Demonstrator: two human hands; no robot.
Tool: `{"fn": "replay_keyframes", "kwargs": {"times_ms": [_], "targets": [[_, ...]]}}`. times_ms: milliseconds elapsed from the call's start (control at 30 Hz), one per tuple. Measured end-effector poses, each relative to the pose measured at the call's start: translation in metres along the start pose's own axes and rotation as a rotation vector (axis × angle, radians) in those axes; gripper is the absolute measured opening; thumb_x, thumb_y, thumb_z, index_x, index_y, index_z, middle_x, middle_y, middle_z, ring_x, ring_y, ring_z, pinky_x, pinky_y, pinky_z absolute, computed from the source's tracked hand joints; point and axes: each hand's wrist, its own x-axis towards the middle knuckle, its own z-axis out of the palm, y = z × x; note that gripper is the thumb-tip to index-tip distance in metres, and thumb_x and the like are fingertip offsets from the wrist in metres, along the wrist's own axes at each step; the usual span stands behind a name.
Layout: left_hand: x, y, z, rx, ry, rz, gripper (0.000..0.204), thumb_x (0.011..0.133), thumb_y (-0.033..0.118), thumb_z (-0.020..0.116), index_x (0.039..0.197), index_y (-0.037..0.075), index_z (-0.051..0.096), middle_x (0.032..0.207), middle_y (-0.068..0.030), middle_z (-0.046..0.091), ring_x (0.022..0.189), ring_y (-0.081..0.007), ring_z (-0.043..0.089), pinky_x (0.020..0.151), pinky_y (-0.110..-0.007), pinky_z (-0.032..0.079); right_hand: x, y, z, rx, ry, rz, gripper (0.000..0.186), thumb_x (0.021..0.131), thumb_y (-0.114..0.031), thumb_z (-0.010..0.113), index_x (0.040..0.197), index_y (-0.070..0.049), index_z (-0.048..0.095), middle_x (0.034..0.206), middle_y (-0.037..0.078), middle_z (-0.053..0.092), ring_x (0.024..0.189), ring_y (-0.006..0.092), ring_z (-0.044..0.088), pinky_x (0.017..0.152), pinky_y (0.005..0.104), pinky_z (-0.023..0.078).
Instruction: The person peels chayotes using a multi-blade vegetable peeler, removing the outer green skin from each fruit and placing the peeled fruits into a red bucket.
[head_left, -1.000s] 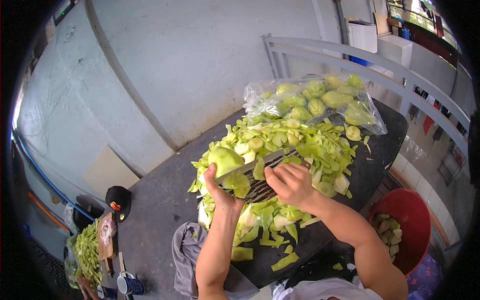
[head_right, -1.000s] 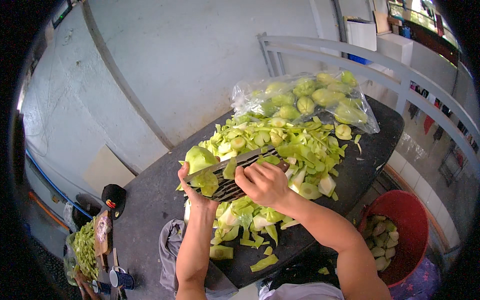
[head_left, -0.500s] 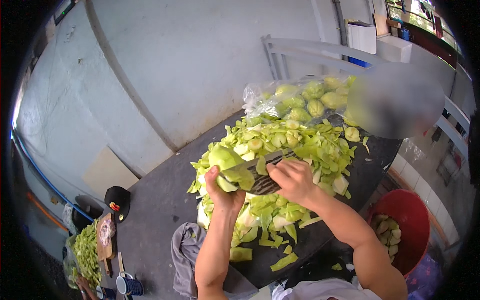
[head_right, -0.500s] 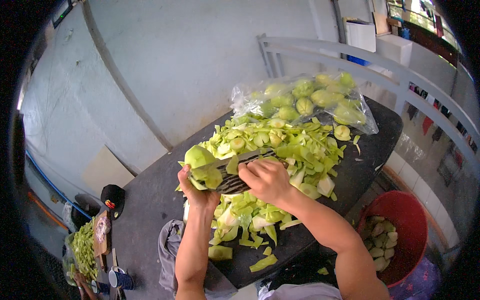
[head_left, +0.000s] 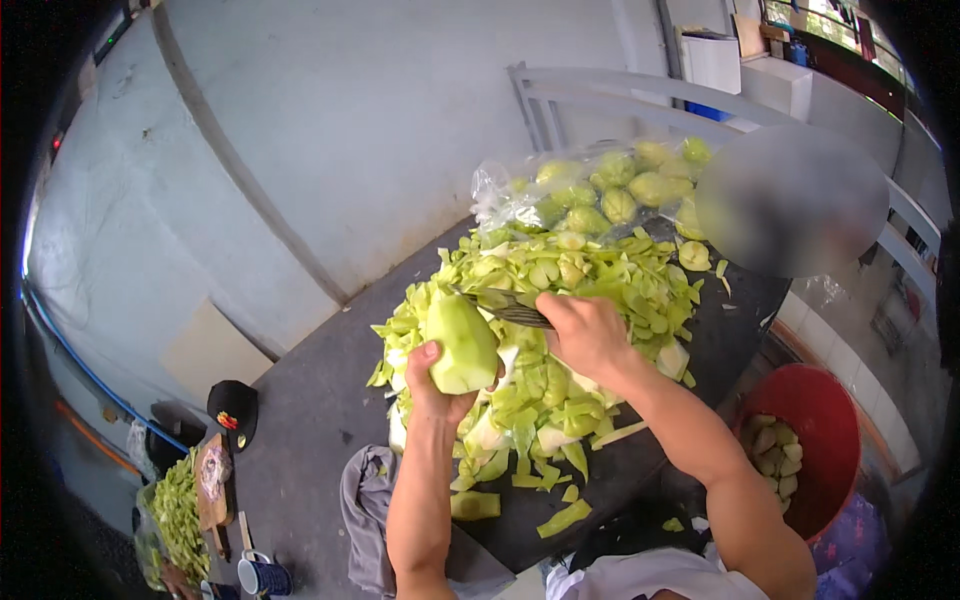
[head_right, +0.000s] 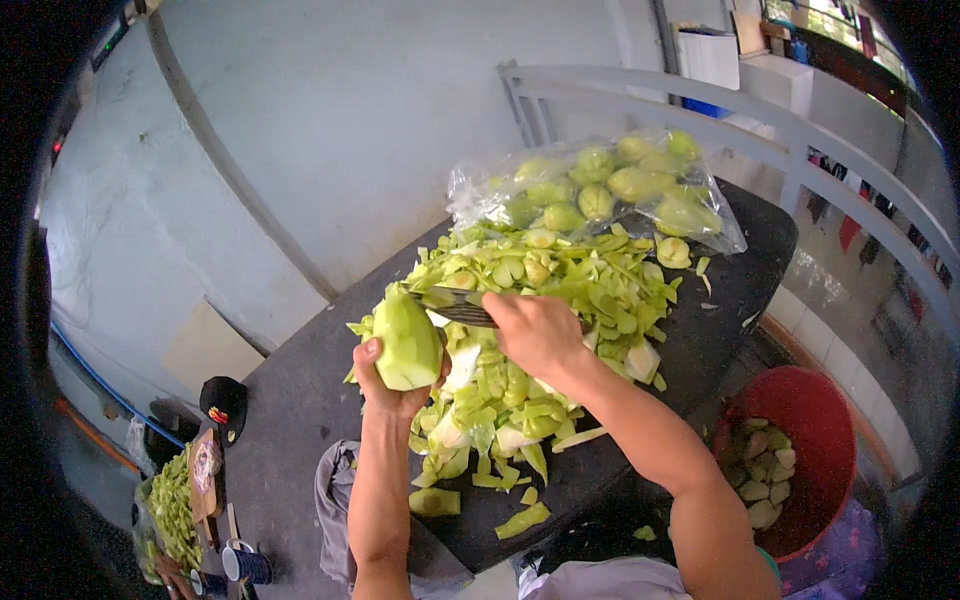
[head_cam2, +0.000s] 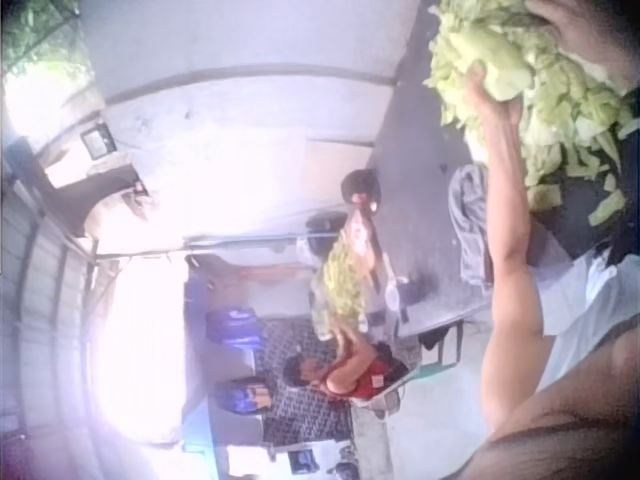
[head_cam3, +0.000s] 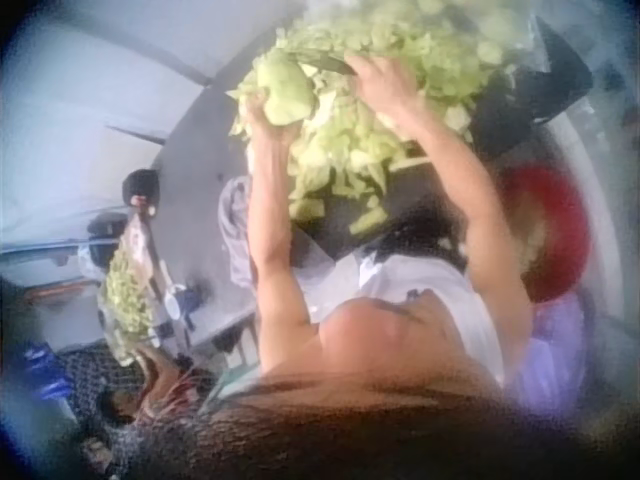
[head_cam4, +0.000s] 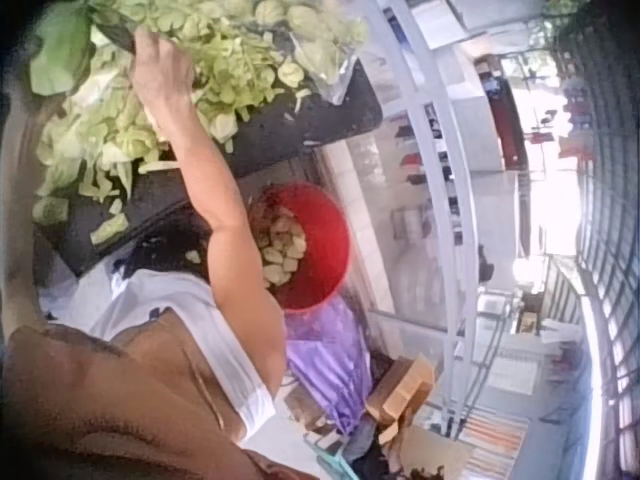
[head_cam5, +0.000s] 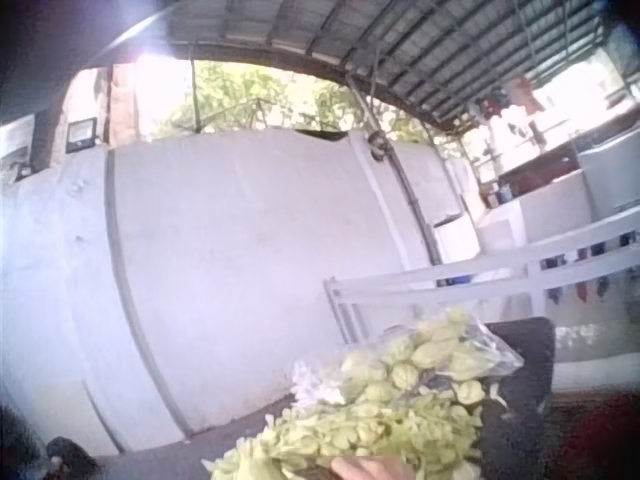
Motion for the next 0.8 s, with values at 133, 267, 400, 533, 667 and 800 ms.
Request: {"fn": "replay_keyframes", "kwargs": {"times_ms": [133, 267, 400, 533, 667, 800], "targets": [[0.000, 0.008, 0.000, -0.121, -0.188, 0.012, 0.069, 0.075, 0.056, 0.063, 0.125, 0.010, 0.056, 0.094, -0.0183, 0.065, 0.072, -0.0311, 0.066, 0.053, -0.038, 0.053, 0.005, -0.007, -0.007, -0.080, -0.026, 0.008, 0.019, 0.070, 0.001, 0.066, 0.084, -0.007, 0.056, 0.073, 0.009, 0.066, 0.060, 0.0259, 0.067, 0.051, 0.0388, 0.053], [0.001, 0.008, 0.019, -0.467, 0.198, 0.069, 0.064, 0.087, 0.065, 0.055, 0.122, 0.011, 0.059, 0.103, -0.0102, 0.067, 0.099, -0.0286, 0.064, 0.080, -0.040, 0.056, 0.002, -0.019, -0.004, 0.020, 0.154, -0.193, 0.019, 0.069, -0.002, 0.065, 0.087, -0.004, 0.057, 0.069, 0.005, 0.063, 0.061, 0.0227, 0.065, 0.051, 0.0356, 0.052], [-0.001, 0.001, 0.007, -0.335, 0.236, 0.103, 0.073, 0.088, 0.074, 0.049, 0.121, 0.011, 0.062, 0.114, -0.0094, 0.066, 0.104, -0.0298, 0.061, 0.092, -0.046, 0.051, -0.004, -0.030, 0.004, -0.010, 0.185, -0.372, 0.029, 0.072, -0.004, 0.065, 0.100, 0.003, 0.063, 0.070, 0.007, 0.060, 0.059, 0.0234, 0.063, 0.051, 0.0343, 0.049], [0.002, -0.002, 0.012, -0.359, 0.274, 0.052, 0.070, 0.093, 0.071, 0.043, 0.125, 0.011, 0.061, 0.115, -0.0102, 0.067, 0.104, -0.0312, 0.062, 0.094, -0.046, 0.051, 0.000, -0.028, -0.003, -0.113, 0.233, -0.351, 0.018, 0.076, -0.003, 0.063, 0.093, 0.000, 0.063, 0.066, 0.002, 0.056, 0.057, 0.0166, 0.059, 0.050, 0.0284, 0.048], [0.002, -0.001, 0.012, -0.319, 0.175, 0.020, 0.065, 0.093, 0.066, 0.048, 0.124, 0.010, 0.061, 0.117, -0.0148, 0.067, 0.107, -0.0329, 0.064, 0.095, -0.046, 0.052, 0.000, -0.027, -0.005, -0.147, 0.254, -0.401, 0.017, 0.076, -0.004, 0.063, 0.093, 0.000, 0.064, 0.067, 0.002, 0.055, 0.058, 0.0155, 0.058, 0.051, 0.0275, 0.047], [0.004, -0.005, 0.008, -0.282, 0.194, 0.120, 0.060, 0.085, 0.055, 0.059, 0.121, 0.007, 0.061, 0.110, -0.0193, 0.068, 0.100, -0.0358, 0.066, 0.090, -0.048, 0.054, -0.002, -0.030, -0.001, -0.079, 0.252, -0.423, 0.024, 0.075, 0.000, 0.064, 0.099, 0.002, 0.065, 0.066, 0.004, 0.055, 0.056, 0.0192, 0.057, 0.046, 0.0302, 0.042]]}}
